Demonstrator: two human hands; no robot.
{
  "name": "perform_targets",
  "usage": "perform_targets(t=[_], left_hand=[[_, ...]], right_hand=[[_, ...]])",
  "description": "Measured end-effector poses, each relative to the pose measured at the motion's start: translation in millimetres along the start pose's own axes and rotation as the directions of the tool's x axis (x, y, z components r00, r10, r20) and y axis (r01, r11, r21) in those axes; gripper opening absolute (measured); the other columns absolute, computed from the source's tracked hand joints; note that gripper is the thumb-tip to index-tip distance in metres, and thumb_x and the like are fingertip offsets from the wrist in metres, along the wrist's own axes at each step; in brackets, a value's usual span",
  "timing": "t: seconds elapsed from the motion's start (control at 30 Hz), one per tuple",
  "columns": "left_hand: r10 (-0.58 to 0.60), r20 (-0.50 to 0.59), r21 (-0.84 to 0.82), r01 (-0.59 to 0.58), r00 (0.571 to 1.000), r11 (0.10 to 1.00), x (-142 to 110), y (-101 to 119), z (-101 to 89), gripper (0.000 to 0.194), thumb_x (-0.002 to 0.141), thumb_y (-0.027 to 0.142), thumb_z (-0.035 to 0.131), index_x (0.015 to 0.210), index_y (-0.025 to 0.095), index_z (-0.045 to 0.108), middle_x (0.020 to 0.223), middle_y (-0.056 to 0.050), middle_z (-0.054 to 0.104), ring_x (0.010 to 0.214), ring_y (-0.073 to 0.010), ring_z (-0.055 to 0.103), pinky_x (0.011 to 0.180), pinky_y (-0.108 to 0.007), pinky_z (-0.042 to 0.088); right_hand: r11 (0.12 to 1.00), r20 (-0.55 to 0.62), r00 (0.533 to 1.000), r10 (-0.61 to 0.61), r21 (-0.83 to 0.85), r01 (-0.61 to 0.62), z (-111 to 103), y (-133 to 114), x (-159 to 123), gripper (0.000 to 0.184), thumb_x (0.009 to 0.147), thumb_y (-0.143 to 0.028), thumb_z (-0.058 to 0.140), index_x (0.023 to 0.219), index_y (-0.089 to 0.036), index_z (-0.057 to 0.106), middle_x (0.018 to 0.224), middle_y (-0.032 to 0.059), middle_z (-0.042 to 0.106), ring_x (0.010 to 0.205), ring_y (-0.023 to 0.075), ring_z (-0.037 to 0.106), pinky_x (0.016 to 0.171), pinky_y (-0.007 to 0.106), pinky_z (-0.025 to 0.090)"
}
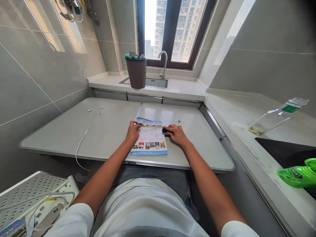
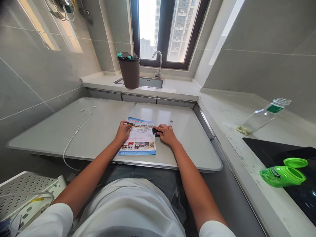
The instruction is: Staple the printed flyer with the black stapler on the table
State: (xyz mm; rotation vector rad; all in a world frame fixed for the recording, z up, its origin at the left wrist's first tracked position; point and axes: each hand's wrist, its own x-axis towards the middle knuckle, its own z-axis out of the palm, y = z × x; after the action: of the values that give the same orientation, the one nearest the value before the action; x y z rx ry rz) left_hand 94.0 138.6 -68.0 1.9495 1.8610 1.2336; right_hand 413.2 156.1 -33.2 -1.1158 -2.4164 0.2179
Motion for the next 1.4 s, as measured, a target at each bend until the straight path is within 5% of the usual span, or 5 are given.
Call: perform_targets(t=[0.8, 1.17, 1.3, 1.4], left_hand=[[0.033, -0.004, 0.028, -0.033, 0.999, 0.999, 1, 4, 2.0, 0.028, 0.079, 0.005, 0.057, 0.097, 0.018, 0.075, 0.124, -0.012, 0.051, 0.118, -0.0288, 0.06, 0.112, -0.049, 0.048], [0.04, -0.005, 0.034, -0.039, 0.999, 0.999, 1, 1, 4.0, 0.026, 0.08, 0.006, 0.056, 0.095, 0.017, 0.074, 0.124, -0.013, 0.051, 0.117, -0.0285, 0.06, 0.112, -0.047, 0.048], [0.02, 0.023, 0.051, -0.021, 1.0, 0.998, 1, 2, 2.3, 0.026, 0.081, 0.008, 0.058, 0.097, 0.018, 0.076, 0.122, -0.013, 0.055, 0.116, -0.0297, 0.06, 0.112, -0.049, 0.047], [0.03, 0.049, 0.124, -0.035, 0.998, 0.992, 0, 4, 3.2, 0.025, 0.083, 0.012, 0.06, 0.1, 0.02, 0.077, 0.124, -0.013, 0.059, 0.117, -0.0328, 0.059, 0.11, -0.053, 0.046]], right_hand=[[0.997, 0.042, 0.999, 0.014, -0.073, -0.011, -2, -5, 0, 0.044, 0.099, -0.02, 0.049, 0.139, -0.033, 0.061, 0.113, 0.0072, 0.069, 0.104, 0.025, 0.054, 0.089, 0.04, 0.028], [0.932, 0.073, 0.995, 0.066, -0.361, -0.035, 14, -28, 1, 0.056, 0.089, -0.008, 0.052, 0.136, -0.036, 0.063, 0.118, 0.0136, 0.062, 0.111, 0.0339, 0.046, 0.096, 0.051, 0.027], [0.951, 0.091, 0.996, 0.014, -0.308, 0.015, 2, -17, -6, 0.068, 0.088, -0.006, 0.049, 0.149, -0.035, 0.049, 0.123, 0.0121, 0.062, 0.109, 0.0317, 0.048, 0.091, 0.045, 0.032], [0.946, 0.038, 0.994, 0.104, -0.312, -0.087, -11, -4, -19, 0.074, 0.083, -0.001, 0.048, 0.15, -0.031, 0.047, 0.12, 0.0133, 0.063, 0.107, 0.0318, 0.049, 0.086, 0.043, 0.034]])
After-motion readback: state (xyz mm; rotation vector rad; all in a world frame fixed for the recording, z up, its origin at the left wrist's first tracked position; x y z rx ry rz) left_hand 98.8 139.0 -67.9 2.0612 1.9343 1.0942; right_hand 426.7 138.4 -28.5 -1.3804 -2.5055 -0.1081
